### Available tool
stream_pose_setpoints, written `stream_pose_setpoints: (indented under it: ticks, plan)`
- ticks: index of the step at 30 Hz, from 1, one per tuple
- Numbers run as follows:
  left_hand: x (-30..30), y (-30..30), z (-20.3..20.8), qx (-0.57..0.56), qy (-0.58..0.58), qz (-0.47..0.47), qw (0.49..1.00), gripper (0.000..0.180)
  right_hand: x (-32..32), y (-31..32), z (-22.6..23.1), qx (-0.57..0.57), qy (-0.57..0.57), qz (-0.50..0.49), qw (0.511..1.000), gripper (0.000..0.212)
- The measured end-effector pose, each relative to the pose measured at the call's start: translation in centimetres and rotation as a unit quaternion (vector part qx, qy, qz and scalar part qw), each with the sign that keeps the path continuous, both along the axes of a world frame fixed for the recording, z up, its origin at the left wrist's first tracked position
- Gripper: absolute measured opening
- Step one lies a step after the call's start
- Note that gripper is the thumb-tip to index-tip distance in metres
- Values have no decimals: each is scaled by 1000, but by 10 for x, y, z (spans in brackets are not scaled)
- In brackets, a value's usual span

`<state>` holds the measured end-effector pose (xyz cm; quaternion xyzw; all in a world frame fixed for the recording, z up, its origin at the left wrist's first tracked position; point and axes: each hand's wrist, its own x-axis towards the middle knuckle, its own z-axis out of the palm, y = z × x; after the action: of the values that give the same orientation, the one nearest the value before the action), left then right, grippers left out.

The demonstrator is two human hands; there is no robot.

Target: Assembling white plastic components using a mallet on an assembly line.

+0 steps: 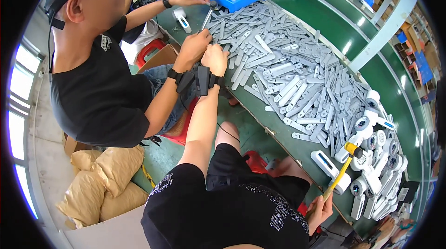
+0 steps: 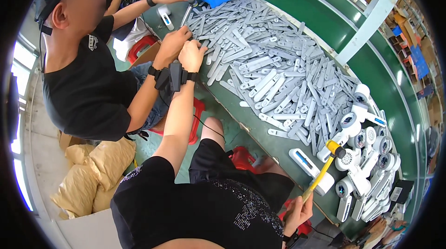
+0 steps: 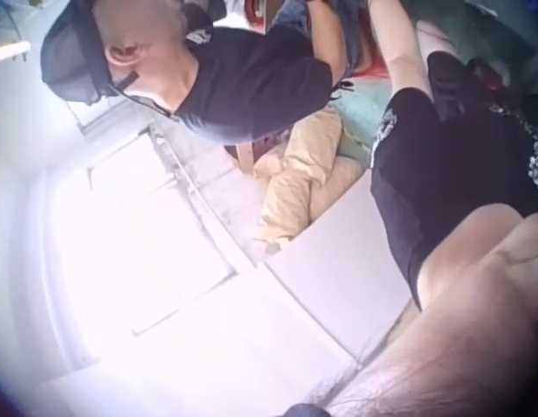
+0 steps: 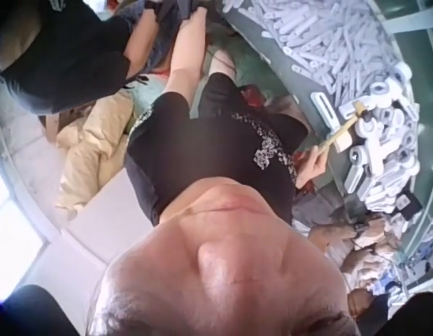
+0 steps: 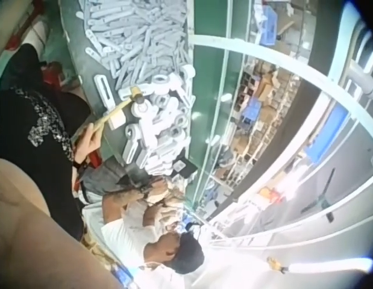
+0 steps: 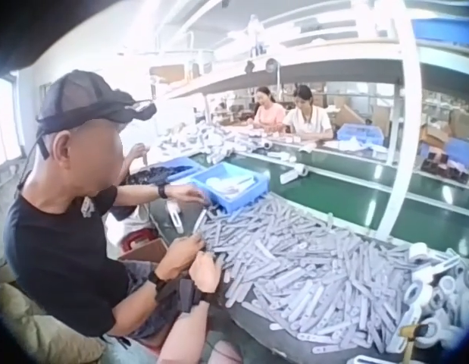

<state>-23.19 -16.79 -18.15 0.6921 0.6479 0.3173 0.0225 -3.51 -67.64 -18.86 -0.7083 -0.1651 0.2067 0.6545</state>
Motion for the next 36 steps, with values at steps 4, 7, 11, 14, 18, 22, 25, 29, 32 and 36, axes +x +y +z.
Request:
stream_pose_setpoints:
  ticks: [4, 7, 11, 14, 18, 22, 25, 29, 32, 36]
  plan:
    - [-3, 9, -4, -1, 52, 33, 998, 16, 1, 5, 0, -2, 6, 13, 1000, 43]
    - [6, -8, 16, 61, 17, 31, 998, 15, 1, 4, 2, -7, -6, 10, 1000, 43]
    - [-3, -20, 34, 143, -192, -60, 969, 11, -3, 1, 7, -19, -10, 0, 1000, 42]
    - [-6, -35, 40, 125, -363, -161, 909, 9, -4, -5, 4, -5, -12, 4, 1000, 42]
    - [32, -100, 76, -42, -627, -348, 696, 5, -5, -14, 8, -9, -7, -3, 1000, 42]
    - [69, -154, 78, -121, -547, -441, 701, 8, -7, -25, 4, 6, -11, 22, 1000, 43]
    - [102, -186, 65, -173, -504, -495, 686, 14, -10, -30, 11, 7, -8, 24, 1000, 44]
    - [137, -231, 51, -44, -242, -608, 755, 22, -12, -45, 12, 17, -24, 11, 999, 46]
    - [154, -261, 50, 20, -142, -671, 728, 26, -15, -54, 17, 8, -43, -1, 999, 45]
    - [167, -291, 42, 47, -88, -699, 708, 27, -19, -66, 17, 17, -45, -15, 999, 44]
